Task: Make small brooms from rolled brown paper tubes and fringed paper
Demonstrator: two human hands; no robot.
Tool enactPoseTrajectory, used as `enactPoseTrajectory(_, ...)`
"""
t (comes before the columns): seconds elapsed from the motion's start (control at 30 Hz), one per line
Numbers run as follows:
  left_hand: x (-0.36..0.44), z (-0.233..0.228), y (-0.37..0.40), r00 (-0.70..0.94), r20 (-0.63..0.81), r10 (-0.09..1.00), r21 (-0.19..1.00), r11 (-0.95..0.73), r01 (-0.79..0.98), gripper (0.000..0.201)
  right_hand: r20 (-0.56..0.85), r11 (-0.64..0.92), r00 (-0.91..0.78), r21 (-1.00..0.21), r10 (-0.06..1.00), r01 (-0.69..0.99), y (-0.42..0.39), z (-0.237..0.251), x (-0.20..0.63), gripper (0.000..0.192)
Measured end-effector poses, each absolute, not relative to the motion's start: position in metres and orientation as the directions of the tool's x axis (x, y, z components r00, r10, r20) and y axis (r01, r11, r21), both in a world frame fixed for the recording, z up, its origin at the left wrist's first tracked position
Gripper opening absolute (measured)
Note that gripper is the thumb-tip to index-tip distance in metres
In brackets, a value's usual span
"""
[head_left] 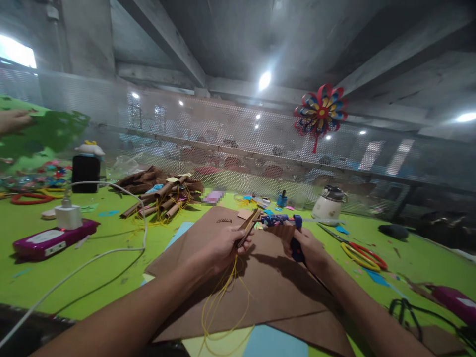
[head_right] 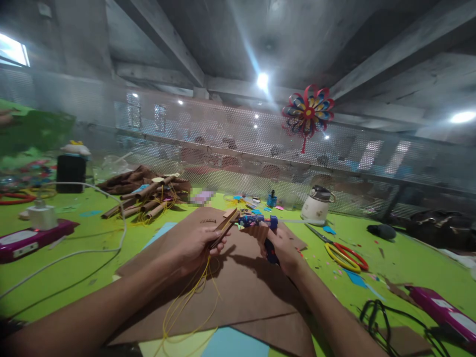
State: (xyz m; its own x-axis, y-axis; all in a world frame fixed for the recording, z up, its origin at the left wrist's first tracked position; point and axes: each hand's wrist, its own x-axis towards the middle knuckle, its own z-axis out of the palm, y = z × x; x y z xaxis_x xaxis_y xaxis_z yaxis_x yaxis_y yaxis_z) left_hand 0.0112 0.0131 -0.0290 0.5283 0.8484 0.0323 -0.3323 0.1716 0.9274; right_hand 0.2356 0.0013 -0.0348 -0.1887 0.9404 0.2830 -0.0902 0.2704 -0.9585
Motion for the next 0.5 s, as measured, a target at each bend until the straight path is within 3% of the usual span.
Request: enactPoseTrajectory(0.5, 0.013, -0.0241, 0.0084, 0.45, 0.079, 0.889, 0.935, 0.09, -0.342, 0.013, 0.266, 0.246, -0.251, -0.963, 0.931, -0.106, -0.0027, -0.0358, 0.2291, 0.04)
